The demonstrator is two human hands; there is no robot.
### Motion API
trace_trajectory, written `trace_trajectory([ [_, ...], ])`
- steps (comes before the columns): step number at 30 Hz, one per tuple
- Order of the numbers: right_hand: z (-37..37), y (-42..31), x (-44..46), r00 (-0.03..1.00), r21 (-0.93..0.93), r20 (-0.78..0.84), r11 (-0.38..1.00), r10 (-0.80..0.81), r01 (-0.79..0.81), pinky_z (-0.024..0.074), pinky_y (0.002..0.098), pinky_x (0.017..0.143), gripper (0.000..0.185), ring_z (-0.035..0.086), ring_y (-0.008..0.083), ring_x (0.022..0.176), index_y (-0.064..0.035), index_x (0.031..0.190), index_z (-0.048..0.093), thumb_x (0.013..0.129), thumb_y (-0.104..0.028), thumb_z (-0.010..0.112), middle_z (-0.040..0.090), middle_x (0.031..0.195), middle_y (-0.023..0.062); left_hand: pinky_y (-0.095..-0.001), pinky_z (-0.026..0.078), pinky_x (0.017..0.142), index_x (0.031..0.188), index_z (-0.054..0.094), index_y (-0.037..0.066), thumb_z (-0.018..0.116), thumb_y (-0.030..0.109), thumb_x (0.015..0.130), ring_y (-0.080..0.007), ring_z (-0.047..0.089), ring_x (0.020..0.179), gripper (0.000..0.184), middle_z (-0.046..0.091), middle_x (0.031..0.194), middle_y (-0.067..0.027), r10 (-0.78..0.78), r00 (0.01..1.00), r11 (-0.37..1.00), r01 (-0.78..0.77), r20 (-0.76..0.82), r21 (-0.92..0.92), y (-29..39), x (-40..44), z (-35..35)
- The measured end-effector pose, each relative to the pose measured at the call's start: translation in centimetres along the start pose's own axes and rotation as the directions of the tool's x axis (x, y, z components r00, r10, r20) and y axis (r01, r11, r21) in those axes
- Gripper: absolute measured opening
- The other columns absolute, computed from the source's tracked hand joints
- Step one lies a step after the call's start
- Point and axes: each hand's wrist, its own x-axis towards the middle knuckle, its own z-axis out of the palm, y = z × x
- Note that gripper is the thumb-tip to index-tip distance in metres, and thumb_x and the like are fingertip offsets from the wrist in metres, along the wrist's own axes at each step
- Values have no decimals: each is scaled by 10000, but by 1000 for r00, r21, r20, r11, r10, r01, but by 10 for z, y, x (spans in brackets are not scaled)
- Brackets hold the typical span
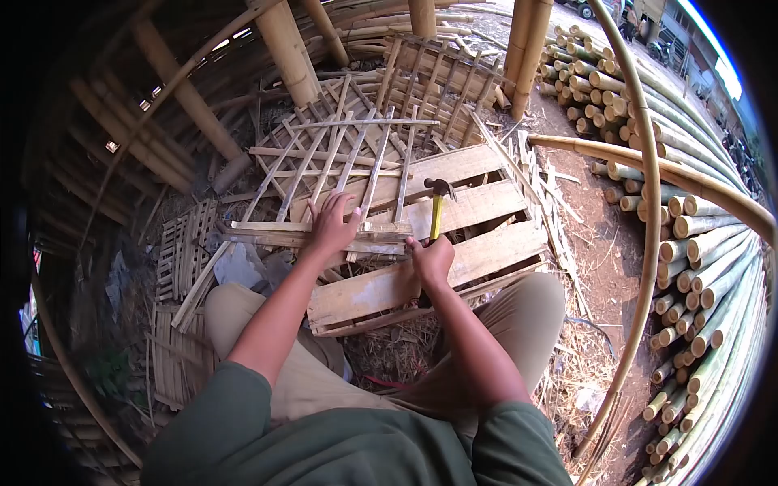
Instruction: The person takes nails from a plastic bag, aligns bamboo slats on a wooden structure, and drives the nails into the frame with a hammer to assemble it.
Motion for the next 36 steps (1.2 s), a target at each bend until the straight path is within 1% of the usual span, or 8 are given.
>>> trace_trajectory([
  [3, 1, 3, 3, 999, -29, -13, 999, -39, 38, 470, 387, 577, 456, 579, 250, 566, -10, 702, 516, 724, -316, 853, 593, 623, 142, -662, -16, 1118, 1311, 516, 166, 637, 319, 881, -301, 486, 1278, 473, 577, 1295, -73, 110, 986, 991, -100, 125, -87, -10, 10, 4],
  [10, -1, -2, -1, 999, -24, 45, 1000, 1, 0, 483, 435, 653, 440, 627, 364, 659, 28, 709, 562, 735, -318, 833, 622, 681, 195, -682, -14, 1115, 1249, 581, 190, 687, 394, 839, -285, 508, 1255, 471, 579, 1291, -52, 63, 972, 994, -39, 225, -106, -11, 12, 9],
  [15, 2, 0, 1, 1000, -67, 26, 998, -17, 19, 476, 419, 624, 426, 622, 317, 622, 12, 688, 558, 740, -309, 833, 624, 659, 180, -598, -52, 1151, 1430, 429, 160, 624, 356, 874, -268, 255, 1442, 621, 395, 1496, -84, 28, 986, 999, -26, 163, -19, -20, 15, 23],
  [21, 0, -4, 2, 999, -79, 51, 997, 17, -12, 479, 422, 628, 430, 631, 328, 631, 15, 692, 561, 740, -314, 834, 629, 660, 190, -503, -40, 1182, 1486, 297, 89, 558, 201, 882, -332, 95, 1478, 667, 277, 1550, -164, -287, 940, 926, 322, 185, -198, -34, 27, 44],
  [25, 1, -2, 2, 998, -103, 58, 995, 15, -9, 481, 422, 631, 440, 636, 335, 640, 17, 697, 563, 739, -326, 835, 631, 666, 194, -610, 75, 1150, 1442, 295, 65, 558, -9, 784, -396, 181, 1437, 712, 303, 1491, -206, -122, 986, 992, 120, -112, -25, -25, 18, 46],
  [28, -1, -1, 2, 998, -90, 54, 996, 17, -12, 483, 422, 633, 447, 636, 340, 645, 18, 701, 564, 735, -332, 838, 631, 667, 193, -646, 45, 1136, 1416, 333, 50, 557, 20, 796, -372, 184, 1443, 660, 281, 1507, -207, -145, 983, 989, 144, -114, -19, -23, 19, 41],
  [30, -3, -4, 2, 998, -106, 61, 994, 25, -19, 482, 422, 631, 448, 635, 339, 644, 17, 703, 561, 730, -328, 844, 629, 666, 191, -632, 0, 1145, 1412, 355, 40, 539, 48, 814, -337, 172, 1455, 625, 280, 1514, -196, -235, 942, 936, 153, 241, 316, -11, 21, 25],
  [36, -1, -1, 1, 999, -69, 39, 998, -4, 7, 477, 424, 625, 445, 630, 342, 642, 13, 695, 547, 723, -314, 849, 619, 654, 189, -556, -42, 1173, 1446, 328, 31, 502, 154, 870, -301, 144, 1472, 614, 234, 1554, -170, 32, 987, 956, -77, 158, 283, -17, 20, 26],
])
